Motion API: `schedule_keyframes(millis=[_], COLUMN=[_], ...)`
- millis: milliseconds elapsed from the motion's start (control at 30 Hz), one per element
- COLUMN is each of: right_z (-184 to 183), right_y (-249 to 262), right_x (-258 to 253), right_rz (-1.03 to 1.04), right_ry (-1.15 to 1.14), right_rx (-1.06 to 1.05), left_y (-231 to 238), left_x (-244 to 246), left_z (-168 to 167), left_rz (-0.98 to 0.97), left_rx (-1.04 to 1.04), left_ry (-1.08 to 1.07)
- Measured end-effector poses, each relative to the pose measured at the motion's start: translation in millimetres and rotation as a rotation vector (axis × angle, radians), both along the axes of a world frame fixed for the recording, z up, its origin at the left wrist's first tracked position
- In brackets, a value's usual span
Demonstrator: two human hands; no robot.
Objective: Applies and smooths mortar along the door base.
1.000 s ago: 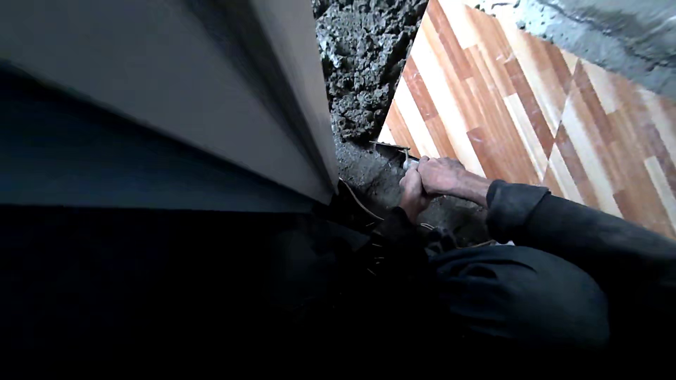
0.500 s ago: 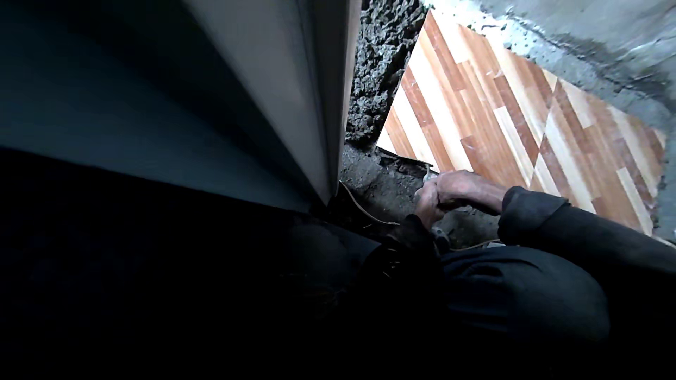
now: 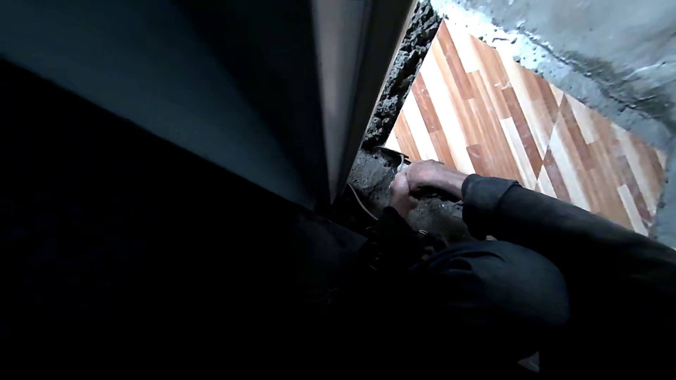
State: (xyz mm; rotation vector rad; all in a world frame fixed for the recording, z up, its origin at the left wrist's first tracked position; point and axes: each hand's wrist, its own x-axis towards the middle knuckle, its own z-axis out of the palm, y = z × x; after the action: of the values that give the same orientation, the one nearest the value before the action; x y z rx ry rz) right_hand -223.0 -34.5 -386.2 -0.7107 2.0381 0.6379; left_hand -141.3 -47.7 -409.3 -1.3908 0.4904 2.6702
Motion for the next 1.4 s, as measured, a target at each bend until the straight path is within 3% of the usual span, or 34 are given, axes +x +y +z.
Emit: schedule_keyframes(millis=[67,133,233,267,367,433,633,833,900,967,1033,1133,1200,1400], right_z=[-9,-14,-25,-11,12,9,30,36,56,76,79,69,55,34], right_y=[-8,-11,12,20,48,68,102,174,171,166,158,130,110,108], right_x=[-2,-4,-2,-5,-22,-27,-31,-25,-23,-22,-20,-20,-23,-24], right_rz=[-0.003,-0.017,-0.094,-0.115,-0.003,0.018,-0.079,-0.192,-0.197,-0.196,-0.160,-0.087,-0.067,-0.133], right_ry=[-0.006,-0.006,0.117,0.059,-0.069,-0.051,-0.068,0.045,0.060,0.074,0.069,0.042,0.026,0.010], right_rx=[0.032,0.087,0.037,0.079,0.164,0.177,0.197,0.147,0.174,0.164,0.119,0.031,0.027,0.100], left_y=[-4,4,10,15,49,70,105,162,163,152,142,130,116,114], left_x=[-12,-18,-19,-19,-28,-34,-41,-45,-45,-27,-6,-33,-41,-43], left_z=[-11,-39,-3,7,-25,-34,-28,-20,-10,17,15,3,-8,-32], left_rz=[0.019,0.036,-0.044,-0.080,-0.114,-0.122,-0.208,-0.359,-0.372,-0.483,-0.517,-0.229,-0.139,-0.202], left_rx=[0.097,0.137,0.195,0.225,0.364,0.370,0.345,0.340,0.336,0.144,-0.042,0.043,0.084,0.193], left_ry=[-0.110,-0.046,-0.105,-0.103,0.109,0.099,0.082,0.077,0.079,0.132,0.152,0.041,0.007,0.032])
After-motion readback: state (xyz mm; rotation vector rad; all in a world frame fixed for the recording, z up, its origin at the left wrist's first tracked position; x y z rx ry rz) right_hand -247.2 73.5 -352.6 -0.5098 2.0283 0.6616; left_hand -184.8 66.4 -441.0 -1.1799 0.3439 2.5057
